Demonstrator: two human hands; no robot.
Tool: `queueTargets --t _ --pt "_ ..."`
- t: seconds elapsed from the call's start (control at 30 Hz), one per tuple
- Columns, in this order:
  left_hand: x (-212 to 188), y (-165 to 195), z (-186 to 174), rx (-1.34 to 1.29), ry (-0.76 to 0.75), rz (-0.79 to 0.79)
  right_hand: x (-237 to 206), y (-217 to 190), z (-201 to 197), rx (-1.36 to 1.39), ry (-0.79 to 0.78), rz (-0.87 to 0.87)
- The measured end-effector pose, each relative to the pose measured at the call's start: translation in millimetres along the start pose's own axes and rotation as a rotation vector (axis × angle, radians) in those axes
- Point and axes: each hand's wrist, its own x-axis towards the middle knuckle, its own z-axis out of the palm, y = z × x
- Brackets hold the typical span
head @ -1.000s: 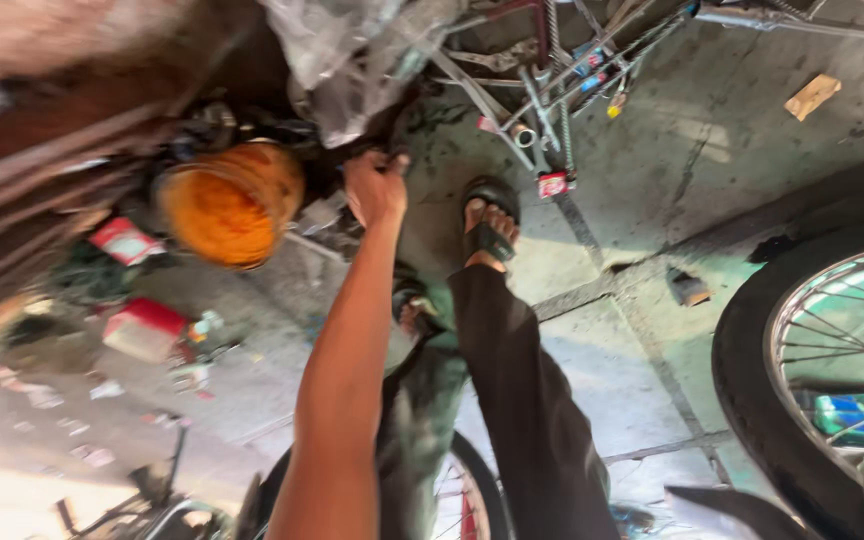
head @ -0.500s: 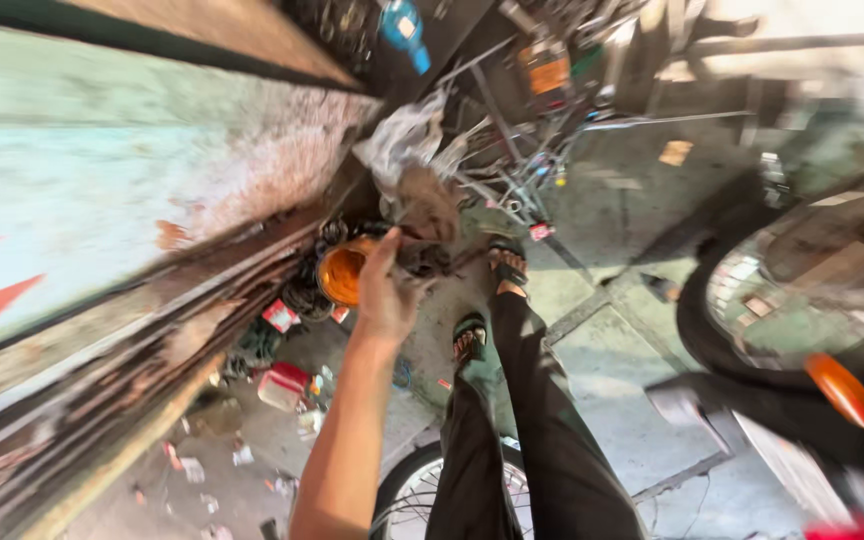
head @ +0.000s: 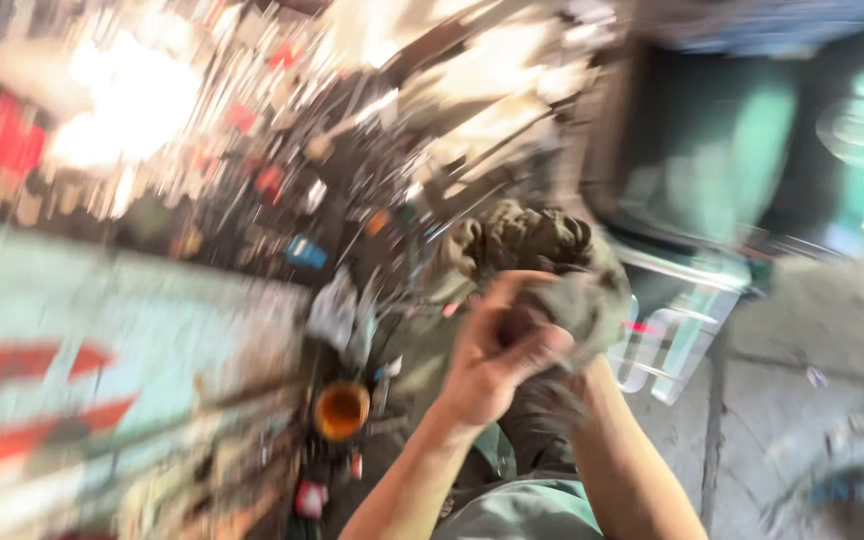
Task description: The person wipes the exposed engine and frame area of a motorcycle using a rag. They hold the handlebar with one hand while cleaning with the other, occasionally using pliers to adjust or move components within the engine bay.
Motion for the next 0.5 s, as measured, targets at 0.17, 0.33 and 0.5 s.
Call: queueTargets --t 0.17,0.33,0.5 --pt "24.8 -13.6 69.9 0.130 0.128 0.269 -20.7 -41.4 -100.8 0.494 0.203 -0.034" --pt "75.2 -94.4 160.4 0.267 -0.170 0.140 -98.7 -22.3 -231.7 0.093 0.482 0.165" --pt "126.8 -261.1 290.8 0.021 -0.459 -0.155 -146.5 -35.4 -360.7 -0.167 0.862 -0.014"
